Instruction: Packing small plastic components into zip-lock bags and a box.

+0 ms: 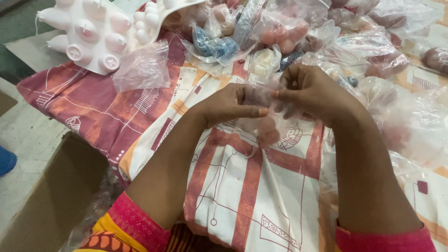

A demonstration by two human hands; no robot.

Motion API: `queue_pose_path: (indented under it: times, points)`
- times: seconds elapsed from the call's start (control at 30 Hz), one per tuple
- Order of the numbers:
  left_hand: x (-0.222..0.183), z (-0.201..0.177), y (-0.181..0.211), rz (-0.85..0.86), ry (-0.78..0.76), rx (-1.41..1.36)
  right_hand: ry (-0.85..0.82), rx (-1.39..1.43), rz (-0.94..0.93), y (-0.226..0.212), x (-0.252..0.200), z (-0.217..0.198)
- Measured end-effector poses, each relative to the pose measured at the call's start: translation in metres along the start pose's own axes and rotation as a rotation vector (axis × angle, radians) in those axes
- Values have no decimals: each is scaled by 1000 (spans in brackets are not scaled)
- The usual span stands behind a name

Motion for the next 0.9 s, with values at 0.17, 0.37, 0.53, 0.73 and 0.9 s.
queue_pose_path:
  times: [0.17, 0.37, 0.53, 0.73, 0.9]
  points:
    - [11, -9, -22, 97, -31, -18, 156, -31, -97, -3, 1, 1]
    - [14, -26, -26, 220, 243, -134, 259, 33, -100, -11, -2, 2]
    - [16, -33, -28, 234, 409, -231, 196, 160, 120, 6, 5, 10]
    - [15, -38, -22, 206, 441, -308, 326, 306, 167, -11, -4, 16]
    - [17, -36, -28, 255, 474, -237, 294, 426, -11, 31, 21, 5]
Point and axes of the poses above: each hand's wrist, its own x-axis towards the middle knuckle, its own z-axis out of the palm, y = z × x, the point moved 2 cm from there along x, towards the middle knuckle, and after that the axes turned 1 degree about -z, right-handed, at the moved point
